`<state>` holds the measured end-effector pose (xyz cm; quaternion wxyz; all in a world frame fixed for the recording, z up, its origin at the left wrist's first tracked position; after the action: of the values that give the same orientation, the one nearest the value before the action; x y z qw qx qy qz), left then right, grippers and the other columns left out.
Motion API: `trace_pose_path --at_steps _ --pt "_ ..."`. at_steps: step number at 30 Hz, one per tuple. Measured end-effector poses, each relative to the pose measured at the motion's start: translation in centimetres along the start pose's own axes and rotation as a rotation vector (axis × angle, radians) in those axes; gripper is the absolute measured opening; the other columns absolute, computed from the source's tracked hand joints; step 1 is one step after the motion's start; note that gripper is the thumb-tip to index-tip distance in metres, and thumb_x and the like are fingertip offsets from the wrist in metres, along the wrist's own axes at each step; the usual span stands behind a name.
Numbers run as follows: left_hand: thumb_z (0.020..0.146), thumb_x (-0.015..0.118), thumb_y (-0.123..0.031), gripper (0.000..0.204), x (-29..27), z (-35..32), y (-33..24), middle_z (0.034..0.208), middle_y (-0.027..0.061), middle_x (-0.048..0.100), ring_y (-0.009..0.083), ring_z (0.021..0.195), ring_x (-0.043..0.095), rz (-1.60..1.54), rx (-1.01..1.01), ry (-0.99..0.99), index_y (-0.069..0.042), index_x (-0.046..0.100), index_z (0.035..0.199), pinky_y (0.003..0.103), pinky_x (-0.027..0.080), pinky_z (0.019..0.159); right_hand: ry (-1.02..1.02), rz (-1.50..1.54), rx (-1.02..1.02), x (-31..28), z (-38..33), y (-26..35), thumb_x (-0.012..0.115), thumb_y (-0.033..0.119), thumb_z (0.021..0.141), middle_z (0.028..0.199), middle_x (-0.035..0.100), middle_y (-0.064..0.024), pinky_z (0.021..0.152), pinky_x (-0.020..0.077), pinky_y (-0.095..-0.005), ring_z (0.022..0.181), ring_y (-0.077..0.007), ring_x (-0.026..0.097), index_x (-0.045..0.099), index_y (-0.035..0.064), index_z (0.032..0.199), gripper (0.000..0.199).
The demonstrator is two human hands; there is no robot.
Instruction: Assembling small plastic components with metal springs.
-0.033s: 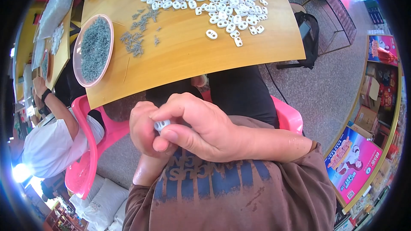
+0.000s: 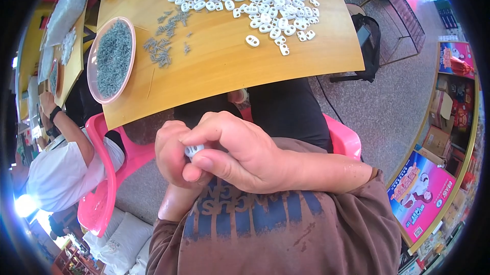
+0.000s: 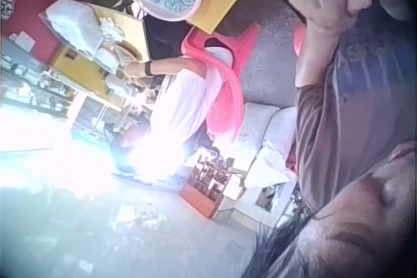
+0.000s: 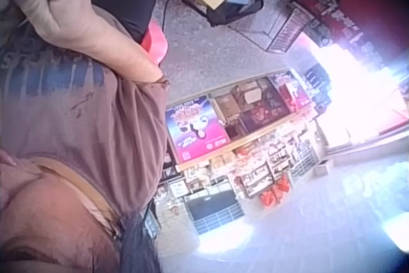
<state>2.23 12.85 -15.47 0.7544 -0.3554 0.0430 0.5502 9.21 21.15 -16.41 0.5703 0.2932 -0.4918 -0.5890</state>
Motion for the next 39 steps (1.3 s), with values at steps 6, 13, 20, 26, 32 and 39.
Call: trace_pose_path --at_steps 6,13,20,26,32,39 --pt "0.09 0.04 -0.049 0.049 0.3 0.1 -0.5 0.069 0.0074 0.048 0.0179 0.05 0.045 -0.039 0.023 -0.043 -0.001 0.049 0.089 0.028 0.035 0.04 -0.078 0.01 -0.134 0.3 -0.3 -0.3 0.048 0.02 0.092 0.089 0.052 -0.0097 0.067 0.0436 -0.0269 0.075 -0.0162 0.053 0.044 0.0042 0.115 0.029" --pt "0.09 0.044 -0.042 0.042 1.0 -0.7 -0.5 0.071 0.0083 0.048 0.0195 0.052 0.044 -0.118 0.019 -0.06 0.0 0.049 0.092 0.03 0.037 0.043 -0.167 0.042 -0.235 0.5 -0.9 -0.9 0.045 0.015 0.092 0.08 0.051 -0.0072 0.053 0.0411 -0.0258 0.058 -0.0137 0.049 0.044 0.0049 0.116 0.026" --pt "0.088 0.05 -0.04 0.04 1.1 -0.2 -0.2 0.071 0.0087 0.048 0.0206 0.052 0.044 -0.161 0.013 -0.02 0.0 0.048 0.094 0.031 0.037 0.043 -0.198 0.03 -0.236 0.1 -0.5 -0.6 0.045 0.015 0.092 0.077 0.05 -0.0068 0.053 0.0405 -0.026 0.057 -0.0137 0.049 0.044 0.005 0.115 0.025" --pt "0.087 0.05 -0.042 0.041 1.1 -0.3 0.5 0.073 0.0088 0.05 0.0213 0.055 0.047 -0.187 -0.091 0.042 -0.002 0.048 0.095 0.032 0.039 0.048 -0.159 0.028 -0.161 -0.3 -0.2 -0.4 0.045 0.016 0.093 0.085 0.051 -0.0084 0.063 0.0416 -0.0267 0.071 -0.0144 0.051 0.044 0.0033 0.113 0.024" --pt "0.086 0.049 -0.045 0.043 1.0 -0.7 0.9 0.076 0.0092 0.052 0.0228 0.059 0.05 -0.189 -0.186 0.099 -0.003 0.047 0.097 0.033 0.041 0.052 -0.155 0.063 -0.07 -0.2 -0.5 -0.8 0.044 0.013 0.093 0.095 0.054 -0.0099 0.073 0.042 -0.0258 0.082 -0.0148 0.052 0.043 0.0018 0.112 0.022" --pt "0.087 0.051 -0.042 0.043 0.9 -0.9 1.1 0.079 0.0102 0.055 0.0221 0.063 0.052 -0.273 -0.229 0.072 -0.002 0.048 0.1 0.032 0.043 0.055 -0.174 0.072 0.016 -0.3 -0.5 -1.0 0.043 0.01 0.093 0.094 0.053 -0.009 0.074 0.0418 -0.0247 0.082 -0.0122 0.051 0.043 0.0017 0.109 0.018"
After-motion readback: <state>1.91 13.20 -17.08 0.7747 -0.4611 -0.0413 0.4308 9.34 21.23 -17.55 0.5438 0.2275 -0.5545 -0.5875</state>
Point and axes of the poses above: each hand's wrist, its own z-axis towards the middle knuckle, its own x-axis out of the palm, y = z × x, the point moved 6 cm from there along z, towards the middle knuckle
